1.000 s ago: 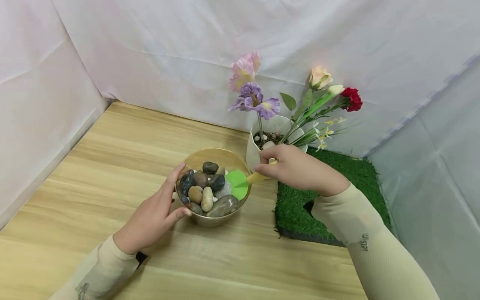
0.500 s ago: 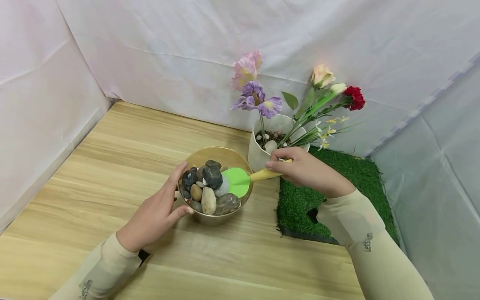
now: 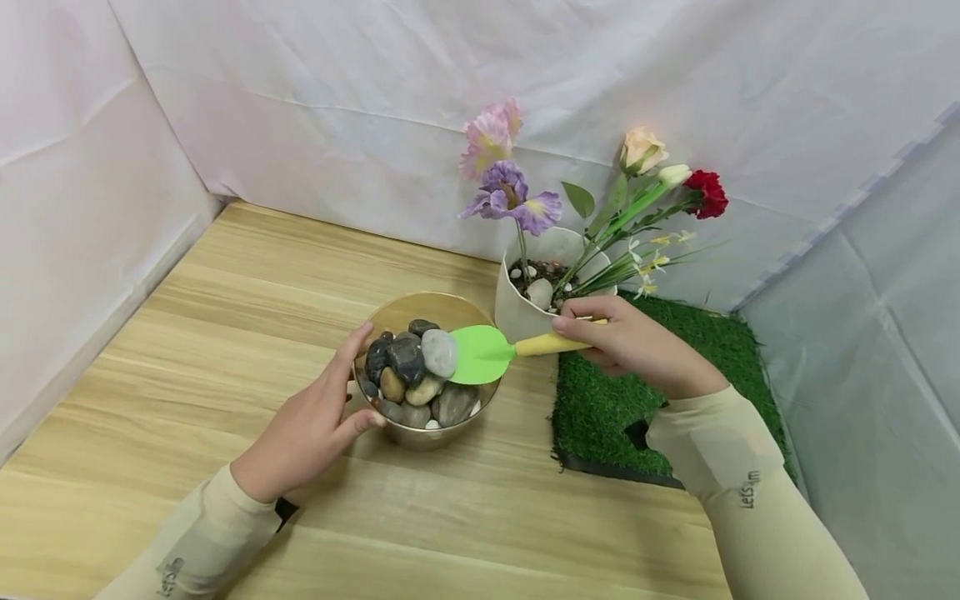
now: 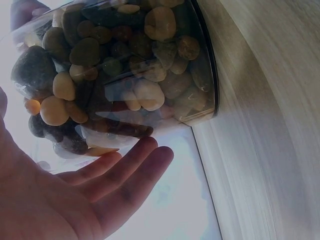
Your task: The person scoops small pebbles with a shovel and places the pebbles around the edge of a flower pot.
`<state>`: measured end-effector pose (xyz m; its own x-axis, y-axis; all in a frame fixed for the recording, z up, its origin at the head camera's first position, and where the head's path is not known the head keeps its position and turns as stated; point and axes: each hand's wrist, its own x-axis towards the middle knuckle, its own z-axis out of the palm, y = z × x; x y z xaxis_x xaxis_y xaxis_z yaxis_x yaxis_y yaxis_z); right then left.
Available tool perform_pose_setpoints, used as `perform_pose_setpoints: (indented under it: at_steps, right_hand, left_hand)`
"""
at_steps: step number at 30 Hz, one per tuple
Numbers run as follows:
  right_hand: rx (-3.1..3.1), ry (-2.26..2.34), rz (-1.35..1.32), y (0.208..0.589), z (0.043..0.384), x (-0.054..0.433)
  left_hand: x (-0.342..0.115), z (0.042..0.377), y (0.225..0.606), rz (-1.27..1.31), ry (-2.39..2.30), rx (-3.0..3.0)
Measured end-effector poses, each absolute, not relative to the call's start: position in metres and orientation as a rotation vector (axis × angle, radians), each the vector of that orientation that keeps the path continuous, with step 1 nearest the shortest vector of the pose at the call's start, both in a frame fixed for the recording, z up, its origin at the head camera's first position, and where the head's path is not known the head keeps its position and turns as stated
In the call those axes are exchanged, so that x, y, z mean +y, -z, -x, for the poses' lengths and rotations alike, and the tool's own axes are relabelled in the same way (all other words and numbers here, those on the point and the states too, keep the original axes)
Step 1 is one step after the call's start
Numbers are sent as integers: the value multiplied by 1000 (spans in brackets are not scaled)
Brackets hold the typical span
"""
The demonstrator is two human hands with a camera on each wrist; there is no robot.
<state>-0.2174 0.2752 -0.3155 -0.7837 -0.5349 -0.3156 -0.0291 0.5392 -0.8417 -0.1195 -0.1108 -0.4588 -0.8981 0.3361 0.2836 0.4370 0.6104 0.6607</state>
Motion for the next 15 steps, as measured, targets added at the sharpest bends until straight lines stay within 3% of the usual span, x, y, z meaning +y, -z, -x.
perform_pose_setpoints:
  at_steps: [15]
  right_hand:
    - [2130, 1359, 437, 336, 212, 276]
  left_hand:
    - [-111, 120, 459, 646, 1152, -2707]
